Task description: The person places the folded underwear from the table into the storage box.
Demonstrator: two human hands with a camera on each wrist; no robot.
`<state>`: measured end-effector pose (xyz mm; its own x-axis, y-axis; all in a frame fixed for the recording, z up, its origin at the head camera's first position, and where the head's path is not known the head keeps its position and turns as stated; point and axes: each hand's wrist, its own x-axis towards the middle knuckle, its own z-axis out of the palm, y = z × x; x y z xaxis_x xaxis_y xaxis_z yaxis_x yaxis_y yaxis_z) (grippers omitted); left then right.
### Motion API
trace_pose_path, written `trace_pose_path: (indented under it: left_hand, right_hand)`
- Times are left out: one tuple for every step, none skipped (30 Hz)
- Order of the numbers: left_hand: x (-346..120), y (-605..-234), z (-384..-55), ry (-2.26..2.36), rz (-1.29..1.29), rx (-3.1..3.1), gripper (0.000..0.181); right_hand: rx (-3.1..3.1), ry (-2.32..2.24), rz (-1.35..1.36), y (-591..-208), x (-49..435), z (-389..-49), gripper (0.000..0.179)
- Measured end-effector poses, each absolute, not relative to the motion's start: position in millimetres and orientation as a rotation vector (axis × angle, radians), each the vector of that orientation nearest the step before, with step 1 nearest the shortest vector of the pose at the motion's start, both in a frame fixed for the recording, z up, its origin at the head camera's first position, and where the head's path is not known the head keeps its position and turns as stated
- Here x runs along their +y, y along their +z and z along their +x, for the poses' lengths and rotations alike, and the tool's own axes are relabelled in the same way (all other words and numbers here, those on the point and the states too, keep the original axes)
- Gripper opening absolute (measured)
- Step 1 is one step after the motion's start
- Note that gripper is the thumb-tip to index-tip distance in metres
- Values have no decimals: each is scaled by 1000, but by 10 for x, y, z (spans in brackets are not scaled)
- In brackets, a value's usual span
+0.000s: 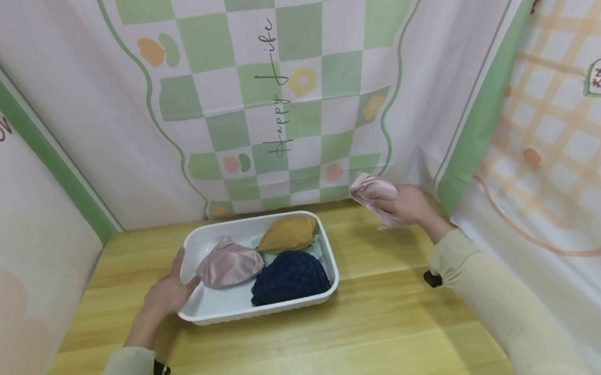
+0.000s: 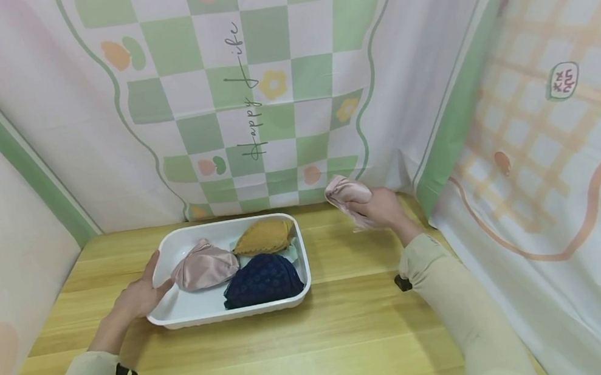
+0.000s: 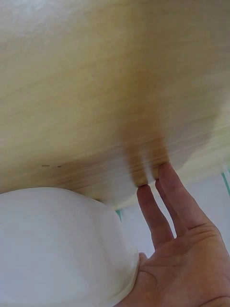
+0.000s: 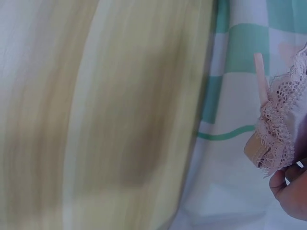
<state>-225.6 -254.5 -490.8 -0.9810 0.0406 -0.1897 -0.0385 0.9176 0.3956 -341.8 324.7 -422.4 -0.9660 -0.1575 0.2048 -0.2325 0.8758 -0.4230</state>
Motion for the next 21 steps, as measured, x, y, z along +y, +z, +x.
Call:
trace_pose_path:
  left_hand:
    - [-2543, -4903, -2250, 600, 2, 2885, 90]
    - [-2540, -4898, -2246, 601, 2, 2885, 90]
    - [-2538, -4894, -2243, 602, 3, 2885, 90]
    - [-2537, -4890, -2242, 603, 4, 2886, 90]
    - [-2535, -4890, -2240, 603, 8, 2886, 90]
    - [-2534, -4888, -2240, 605, 10, 2885, 91]
    - [-2531, -4889, -2238, 605, 12, 2886, 91]
    - [-2529, -4889, -2236, 606, 14, 2885, 91]
    - [-2529, -4891, -2234, 605, 16, 2883, 91]
    - [-2529, -4892, -2233, 605, 17, 2882, 91]
    - [-2529, -4893, -2230, 603, 15, 2881, 91]
    - [-2529, -4895, -2230, 603, 12, 2881, 91]
    - [-2528, -4892, -2229, 605, 11, 2881, 90]
    - [-2529, -4890, -2229, 605, 10, 2882, 90]
    - [-2528, -4887, -2230, 604, 8, 2883, 90]
    - [-2527, -4885, -2232, 604, 6, 2884, 90]
    - [-2527, -4882, -2233, 602, 5, 2885, 90]
    - [-2526, -4883, -2234, 601, 4, 2886, 90]
    - [-2525, -4881, -2234, 600, 5, 2887, 90]
    - [-2525, -4881, -2234, 599, 4, 2888, 90]
    - [-2524, -4884, -2235, 598, 2, 2887, 90]
  right_hand:
    - [-2882, 689, 308, -4209, 3226, -3415, 54]
    - [-2885, 699, 314, -4193, 3206, -3411, 53]
    - [-2889, 712, 312, -4176, 3184, -3404, 54]
    - [-2894, 715, 308, -4162, 3165, -3398, 53]
    - [-2899, 712, 309, -4148, 3145, -3391, 53]
    - [-2902, 712, 311, -4134, 3124, -3383, 53]
    - [-2906, 708, 319, -4124, 3104, -3376, 52]
    - [-2907, 705, 324, -4116, 3083, -3371, 51]
    - [-2907, 699, 331, -4110, 3063, -3368, 50]
    - [-2904, 693, 341, -4106, 3042, -3366, 49]
    - [-2900, 691, 350, -4101, 3021, -3366, 49]
    - [-2895, 688, 359, -4095, 2999, -3366, 48]
    - [-2890, 695, 368, -4090, 2977, -3369, 48]
    - [-2885, 708, 366, -4081, 2954, -3368, 47]
    - [-2883, 713, 366, -4069, 2932, -3366, 48]
    - [-2881, 718, 372, -4056, 2910, -3367, 48]
    - [-2882, 732, 369, -4043, 2887, -3366, 49]
    - [-2884, 739, 372, -4027, 2863, -3365, 49]
    - [-2887, 747, 376, -4014, 2840, -3367, 50]
    - [-2891, 756, 378, -3998, 2818, -3366, 50]
    - [-2894, 760, 384, -3983, 2796, -3365, 51]
